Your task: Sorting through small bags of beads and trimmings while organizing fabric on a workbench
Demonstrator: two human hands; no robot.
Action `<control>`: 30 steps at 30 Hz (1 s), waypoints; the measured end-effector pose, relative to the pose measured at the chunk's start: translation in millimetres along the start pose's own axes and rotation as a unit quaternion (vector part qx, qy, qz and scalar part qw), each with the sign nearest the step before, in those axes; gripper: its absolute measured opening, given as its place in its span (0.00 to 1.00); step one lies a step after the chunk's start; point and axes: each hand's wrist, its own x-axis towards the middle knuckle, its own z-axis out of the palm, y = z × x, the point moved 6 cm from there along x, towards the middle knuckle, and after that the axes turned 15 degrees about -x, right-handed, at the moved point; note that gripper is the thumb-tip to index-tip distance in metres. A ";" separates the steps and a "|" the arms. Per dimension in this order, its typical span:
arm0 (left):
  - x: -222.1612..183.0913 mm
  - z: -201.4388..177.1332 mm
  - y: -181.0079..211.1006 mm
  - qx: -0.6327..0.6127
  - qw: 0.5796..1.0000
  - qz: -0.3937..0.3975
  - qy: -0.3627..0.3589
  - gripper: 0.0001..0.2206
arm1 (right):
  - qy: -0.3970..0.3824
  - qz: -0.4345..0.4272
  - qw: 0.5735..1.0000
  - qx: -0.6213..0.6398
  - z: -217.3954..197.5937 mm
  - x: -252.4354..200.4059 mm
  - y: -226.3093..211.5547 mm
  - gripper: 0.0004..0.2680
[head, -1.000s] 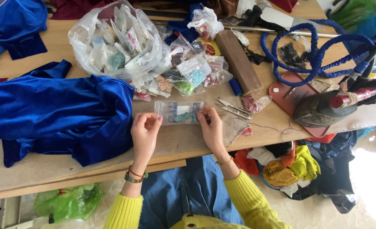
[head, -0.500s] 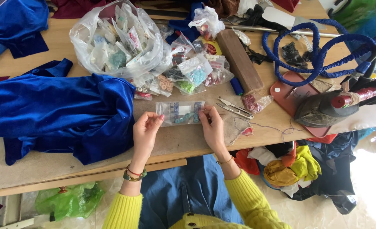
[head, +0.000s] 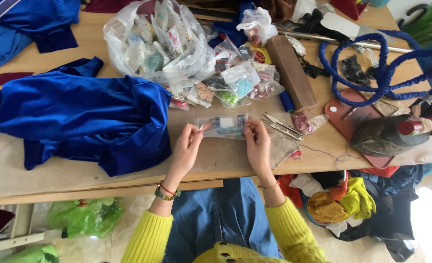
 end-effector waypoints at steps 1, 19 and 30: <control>0.1 -1.8 -1.0 -0.018 1.000 -0.003 0.005 0.06 | -0.003 -0.001 1.000 0.001 0.2 0.0 -1.9 0.06; 7.5 7.9 -12.4 -0.163 0.985 -0.032 0.039 0.08 | -0.009 -0.129 0.984 -0.121 -20.7 41.2 -104.2 0.06; -16.4 23.0 68.7 0.003 0.998 0.057 0.039 0.13 | -0.021 -0.178 0.970 -0.164 -35.8 41.8 -130.7 0.06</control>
